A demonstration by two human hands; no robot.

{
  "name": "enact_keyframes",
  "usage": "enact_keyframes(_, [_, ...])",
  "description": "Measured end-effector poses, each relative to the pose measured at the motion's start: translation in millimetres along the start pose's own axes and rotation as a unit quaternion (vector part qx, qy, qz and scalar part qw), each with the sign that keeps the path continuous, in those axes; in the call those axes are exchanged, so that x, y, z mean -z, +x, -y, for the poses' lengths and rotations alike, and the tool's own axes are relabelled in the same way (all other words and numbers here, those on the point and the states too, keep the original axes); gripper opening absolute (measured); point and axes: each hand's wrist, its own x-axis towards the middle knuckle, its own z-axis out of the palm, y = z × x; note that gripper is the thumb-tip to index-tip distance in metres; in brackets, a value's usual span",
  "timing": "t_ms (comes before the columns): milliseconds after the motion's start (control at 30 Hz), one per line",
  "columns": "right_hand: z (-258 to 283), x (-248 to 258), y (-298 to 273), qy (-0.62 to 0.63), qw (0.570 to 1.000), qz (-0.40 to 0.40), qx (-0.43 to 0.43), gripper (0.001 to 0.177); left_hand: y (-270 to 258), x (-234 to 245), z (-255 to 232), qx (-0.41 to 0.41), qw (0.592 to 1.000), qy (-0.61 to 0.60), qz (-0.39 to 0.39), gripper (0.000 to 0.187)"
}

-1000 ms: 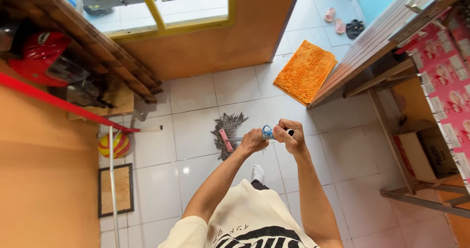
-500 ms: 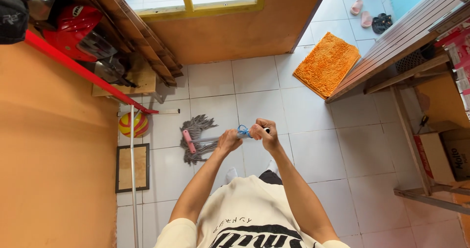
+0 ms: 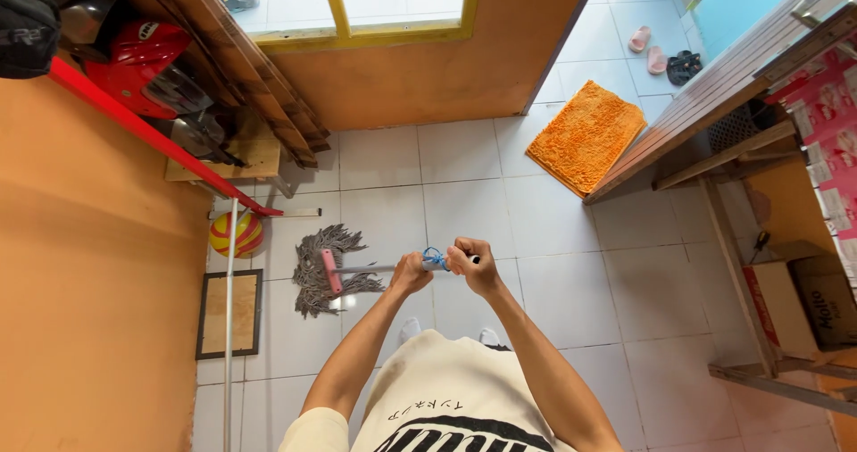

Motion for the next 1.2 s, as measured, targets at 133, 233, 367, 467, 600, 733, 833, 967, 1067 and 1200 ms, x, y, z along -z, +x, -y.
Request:
enact_keyframes(133, [42.8, 41.0, -20.5, -0.061, 0.998, -0.013, -0.009, 0.040, 2.6, -35.6, -57.8, -0.014, 0.999, -0.025, 0.038, 0.015])
enact_keyframes(233, [77.9, 69.4, -32.3, -0.114, 0.993, -0.014, -0.010, 0.040, 11.7, -69.8, -89.5, -0.107, 0.992, -0.072, 0.003, 0.016])
enact_keyframes(367, [108.5, 114.5, -51.9, -0.198, 0.979, -0.037, 0.002, 0.040, 16.9, -110.0, -151.4, -0.094, 0.991, -0.083, 0.048, 0.018])
enact_keyframes(467, [127.6, 141.5, -66.4, -0.249, 0.967, -0.051, 0.009, 0.040, 19.3, -141.9, -189.6, -0.123, 0.984, -0.106, 0.072, 0.021])
enact_keyframes(600, [149.7, 164.7, -81.5, -0.326, 0.942, -0.077, 0.006, 0.038, 28.1, -187.0, -231.7, -0.161, 0.973, -0.121, 0.109, 0.018])
enact_keyframes(733, [160.0, 177.8, -93.6, -0.354, 0.933, -0.071, 0.001, 0.023, 69.2, -282.2, -196.9, -0.203, 0.965, -0.107, 0.128, 0.027])
enact_keyframes(833, [147.7, 191.6, -99.6, -0.380, 0.923, -0.061, 0.025, 0.028, 87.5, -319.9, -182.5, -0.195, 0.942, -0.216, 0.168, 0.020])
enact_keyframes(967, [146.3, 213.3, -110.5, -0.328, 0.932, -0.033, 0.153, 0.020, 75.2, -300.0, -219.1, -0.296, 0.922, -0.186, 0.168, 0.018])
enact_keyframes(1067, [144.6, 219.0, -119.9, -0.297, 0.939, -0.059, 0.161, 0.021, 37.1, -241.5, -264.2, -0.289, 0.940, -0.071, 0.166, 0.020])
enact_keyframes(1200, [130.5, 228.6, -122.6, -0.258, 0.954, -0.097, 0.122, 0.036, 19.5, -205.4, -281.6, -0.255, 0.952, -0.027, 0.165, 0.022])
